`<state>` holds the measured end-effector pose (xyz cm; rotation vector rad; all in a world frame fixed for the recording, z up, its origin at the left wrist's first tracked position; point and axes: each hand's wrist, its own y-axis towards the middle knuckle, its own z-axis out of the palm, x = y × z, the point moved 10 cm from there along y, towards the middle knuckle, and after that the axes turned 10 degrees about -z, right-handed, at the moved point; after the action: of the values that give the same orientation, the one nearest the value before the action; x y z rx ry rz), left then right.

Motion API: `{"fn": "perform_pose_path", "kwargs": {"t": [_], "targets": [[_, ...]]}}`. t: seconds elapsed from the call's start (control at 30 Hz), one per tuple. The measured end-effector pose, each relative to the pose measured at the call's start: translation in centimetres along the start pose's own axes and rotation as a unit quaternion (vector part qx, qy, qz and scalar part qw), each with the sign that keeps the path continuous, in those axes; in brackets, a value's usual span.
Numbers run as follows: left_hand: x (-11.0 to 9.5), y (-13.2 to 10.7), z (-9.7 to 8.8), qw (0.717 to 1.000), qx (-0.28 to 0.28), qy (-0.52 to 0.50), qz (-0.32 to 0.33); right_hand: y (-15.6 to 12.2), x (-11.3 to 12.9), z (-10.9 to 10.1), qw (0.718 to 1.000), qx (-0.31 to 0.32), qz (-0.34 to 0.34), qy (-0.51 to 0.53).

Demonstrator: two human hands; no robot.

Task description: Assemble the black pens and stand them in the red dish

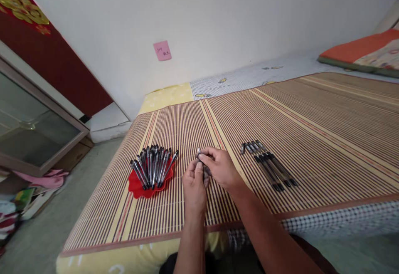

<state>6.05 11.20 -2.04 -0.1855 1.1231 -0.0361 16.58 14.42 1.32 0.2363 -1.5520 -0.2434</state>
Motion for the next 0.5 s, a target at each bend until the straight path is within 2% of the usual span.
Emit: {"fn": "perform_pose_path", "kwargs": {"t": [0.13,0.23,0.33,0.5], "targets": [[0.0,-0.1,0.3,1.0,0.012,-0.005,-0.009,-0.1,-0.4,0.0,0.999,-0.016,0.007,0.037],[0.1,-0.2,0.6,0.999,0.033,-0.024,-0.027,-0.2,-1.2,0.3,0.997,-0.004,0.033,0.072],[0.1,-0.1,0.5,0.998,0.04,-0.044,-0.036,-0.1,-1.4,0.6,0.994,0.035,0.048,0.091],[0.6,0.1,0.2,0.994,0.041,-0.081,-0.064,-0.1,-0.1,0.9,0.989,0.126,0.014,0.077]]}}
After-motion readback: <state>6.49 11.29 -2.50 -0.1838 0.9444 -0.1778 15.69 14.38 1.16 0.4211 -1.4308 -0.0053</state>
